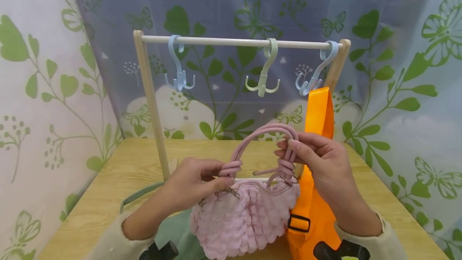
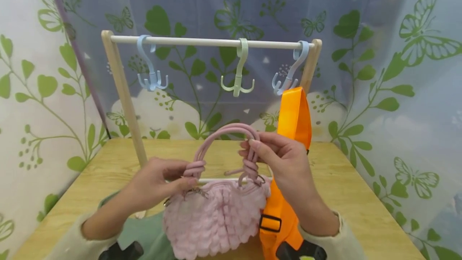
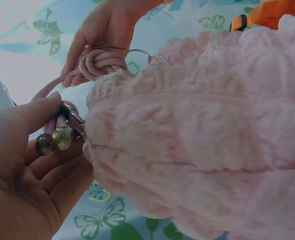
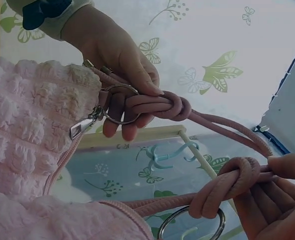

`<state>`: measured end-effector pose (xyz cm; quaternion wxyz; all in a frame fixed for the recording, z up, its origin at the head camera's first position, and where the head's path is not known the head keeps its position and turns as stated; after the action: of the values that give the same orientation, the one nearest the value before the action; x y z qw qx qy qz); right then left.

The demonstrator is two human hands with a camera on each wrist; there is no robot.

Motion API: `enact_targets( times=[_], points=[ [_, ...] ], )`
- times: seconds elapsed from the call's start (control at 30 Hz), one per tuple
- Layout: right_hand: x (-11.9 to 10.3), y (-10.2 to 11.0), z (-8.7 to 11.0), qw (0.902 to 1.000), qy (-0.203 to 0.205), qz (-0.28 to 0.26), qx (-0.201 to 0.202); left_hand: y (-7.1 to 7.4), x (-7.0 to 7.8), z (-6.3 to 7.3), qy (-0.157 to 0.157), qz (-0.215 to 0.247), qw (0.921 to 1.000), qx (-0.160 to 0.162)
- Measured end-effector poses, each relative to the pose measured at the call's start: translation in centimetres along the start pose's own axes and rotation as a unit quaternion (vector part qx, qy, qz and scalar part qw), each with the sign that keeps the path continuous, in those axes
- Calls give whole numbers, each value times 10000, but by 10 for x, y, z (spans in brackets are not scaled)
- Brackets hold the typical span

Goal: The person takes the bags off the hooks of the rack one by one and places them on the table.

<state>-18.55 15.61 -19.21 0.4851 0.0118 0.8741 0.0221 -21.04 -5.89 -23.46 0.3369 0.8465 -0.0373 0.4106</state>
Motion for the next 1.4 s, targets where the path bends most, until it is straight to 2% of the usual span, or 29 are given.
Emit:
enact_targets(
  times=[0.13,0.27,0.57,0.7,0.9,1.0,1.1,1.23,1.4],
  points=[
    [2,-2,-1,9998,-30,61,-170,3,0,1,-68,272,9994,214],
    [5,-2,-1,9997,-90,34,-239,7,3,2,-284,646,9966,419],
    [16,-4,1,9984,-240,166,-493,12,7,5,-510,1123,9901,665],
    [23,-7,3,9968,-324,195,-706,16,8,5,-539,1353,9859,824],
    [37,-14,6,9927,-354,86,-1148,19,6,5,-337,1727,9797,959],
    [44,-16,8,9913,-398,45,-1257,22,3,6,-182,1810,9774,1081],
    [55,-16,11,9890,-619,55,-1346,24,1,7,-92,1812,9763,1178],
    [72,-16,17,9832,-907,122,-1579,25,2,8,-155,1752,9764,1254],
    [86,-16,23,9767,-961,149,-1915,28,3,9,-338,1740,9750,1343]
  ],
)
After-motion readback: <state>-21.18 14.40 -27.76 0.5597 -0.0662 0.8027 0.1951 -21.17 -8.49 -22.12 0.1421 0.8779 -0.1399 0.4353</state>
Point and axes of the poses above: each hand's wrist, its own z-axis away from the middle knuckle, its own y-axis out of the back of the hand, x = y × z, the point moved 9 cm from there along -z, towards the middle knuckle, and after that the axes turned 2 degrees about y, right-handed, at the moved point
